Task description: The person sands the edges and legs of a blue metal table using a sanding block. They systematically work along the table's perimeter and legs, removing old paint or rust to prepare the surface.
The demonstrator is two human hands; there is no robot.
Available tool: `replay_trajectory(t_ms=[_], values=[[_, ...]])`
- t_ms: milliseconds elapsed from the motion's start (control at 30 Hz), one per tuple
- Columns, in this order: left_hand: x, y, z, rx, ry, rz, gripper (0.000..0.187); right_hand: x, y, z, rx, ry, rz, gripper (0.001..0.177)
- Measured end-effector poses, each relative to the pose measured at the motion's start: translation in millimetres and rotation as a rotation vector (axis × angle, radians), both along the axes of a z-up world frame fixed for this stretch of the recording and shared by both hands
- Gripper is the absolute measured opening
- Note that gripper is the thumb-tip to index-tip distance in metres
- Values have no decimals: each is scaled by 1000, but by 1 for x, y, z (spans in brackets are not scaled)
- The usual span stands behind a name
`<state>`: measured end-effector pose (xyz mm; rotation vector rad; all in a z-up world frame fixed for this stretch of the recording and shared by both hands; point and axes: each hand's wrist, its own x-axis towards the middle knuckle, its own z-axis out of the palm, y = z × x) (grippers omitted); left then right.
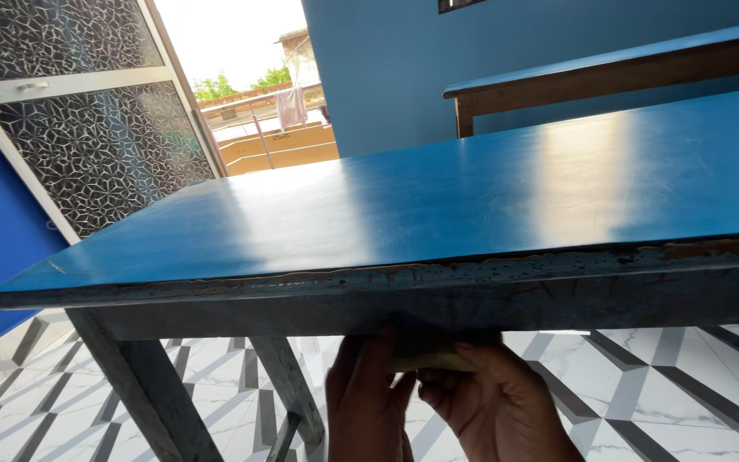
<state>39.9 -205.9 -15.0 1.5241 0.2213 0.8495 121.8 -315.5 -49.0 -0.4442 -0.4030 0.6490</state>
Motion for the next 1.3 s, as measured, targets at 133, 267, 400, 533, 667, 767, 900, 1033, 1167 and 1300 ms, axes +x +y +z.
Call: replay_trajectory(t_ms=[133,267,400,533,667,767,900,1033,1167,1300], values=[[12,-23,15,-711,-37,-213,32,12,-22,-5,117,-23,-78,32],[17,-47,25,-749,-73,-280,31,22,-53,-8,110,7,-166,27],[29,-58,28,-837,-108,-309,31,25,-76,-5,99,6,-209,28],[39,-50,16,-820,-173,-342,20,26,-93,-2,80,-87,-150,29],[40,-40,4,-784,-255,-415,18,26,-92,6,-135,18,-135,34],[43,-37,6,-768,-265,-402,21,23,-74,13,-157,6,-116,35],[43,-31,5,-767,-315,-351,30,19,-51,14,-13,-71,-50,32],[48,-29,4,-784,-338,-336,36,27,-66,14,-48,93,-159,30],[53,-37,7,-817,-312,-224,42,36,-103,14,55,101,-237,31],[58,-54,-1,-745,-530,-286,33,39,-135,15,-50,128,-410,30]])
